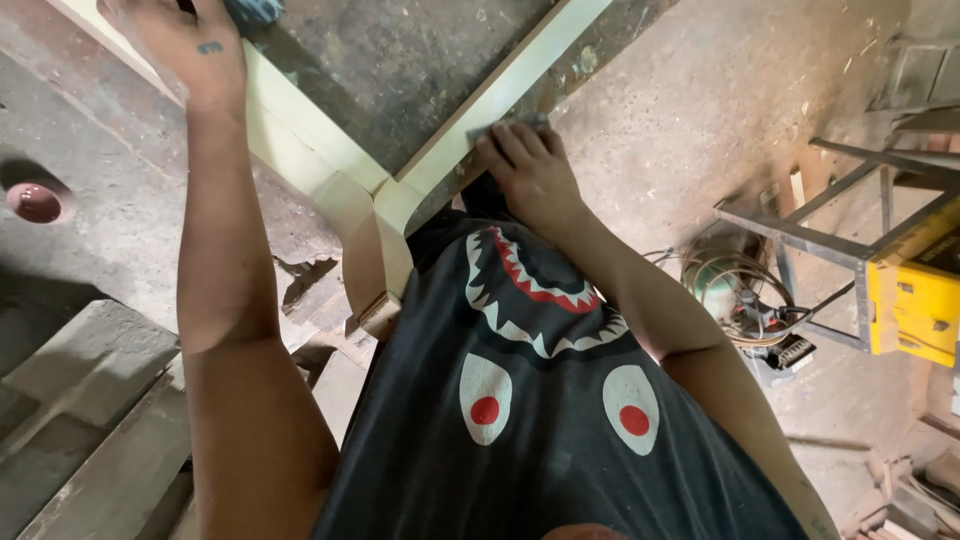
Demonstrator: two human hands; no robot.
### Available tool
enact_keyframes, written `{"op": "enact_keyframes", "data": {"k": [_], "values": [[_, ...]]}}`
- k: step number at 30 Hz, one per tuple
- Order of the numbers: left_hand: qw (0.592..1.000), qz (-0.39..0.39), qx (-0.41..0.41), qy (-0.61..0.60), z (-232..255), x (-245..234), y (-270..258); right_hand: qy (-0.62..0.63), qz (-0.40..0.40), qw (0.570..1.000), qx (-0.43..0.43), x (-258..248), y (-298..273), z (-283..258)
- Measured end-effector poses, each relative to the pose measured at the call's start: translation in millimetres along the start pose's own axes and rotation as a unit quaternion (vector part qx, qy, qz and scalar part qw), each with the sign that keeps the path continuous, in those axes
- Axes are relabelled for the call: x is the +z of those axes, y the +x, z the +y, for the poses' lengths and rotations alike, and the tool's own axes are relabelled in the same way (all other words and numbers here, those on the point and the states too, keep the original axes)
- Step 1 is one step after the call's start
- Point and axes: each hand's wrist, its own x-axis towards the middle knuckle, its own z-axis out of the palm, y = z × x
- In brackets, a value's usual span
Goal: The person sands the edges and surfaces of a light-colored wooden frame using a sanding block. They move along the frame, sanding different sections while holding the block in their right hand.
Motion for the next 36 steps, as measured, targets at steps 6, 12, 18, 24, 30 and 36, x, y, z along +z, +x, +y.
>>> {"op": "enact_keyframes", "data": {"k": [6,12,18,24,30,36], "values": [[0.999,-0.009,-0.017,-0.037,11.8,-6.6,8.0,-0.002,0.044,0.998,-0.036,-4.3,6.1,37.2],[0.997,-0.026,-0.049,-0.054,-3.5,-0.1,0.7,-0.041,0.154,0.974,-0.163,25.7,37.2,108.6],[0.998,-0.009,-0.048,-0.032,-5.9,5.1,2.8,-0.165,0.143,0.976,0.017,18.7,63.4,166.7],[0.997,-0.014,-0.060,-0.054,2.2,-2.9,3.6,-0.041,0.085,0.995,0.045,8.1,40.6,81.4],[0.996,0.002,-0.029,-0.085,22.4,-9.6,18.2,0.008,0.051,0.999,0.003,2.0,8.0,-0.2],[0.996,0.006,-0.013,-0.087,23.3,-13.4,22.7,0.027,0.023,0.996,-0.081,-17.1,-4.8,-8.2]]}}
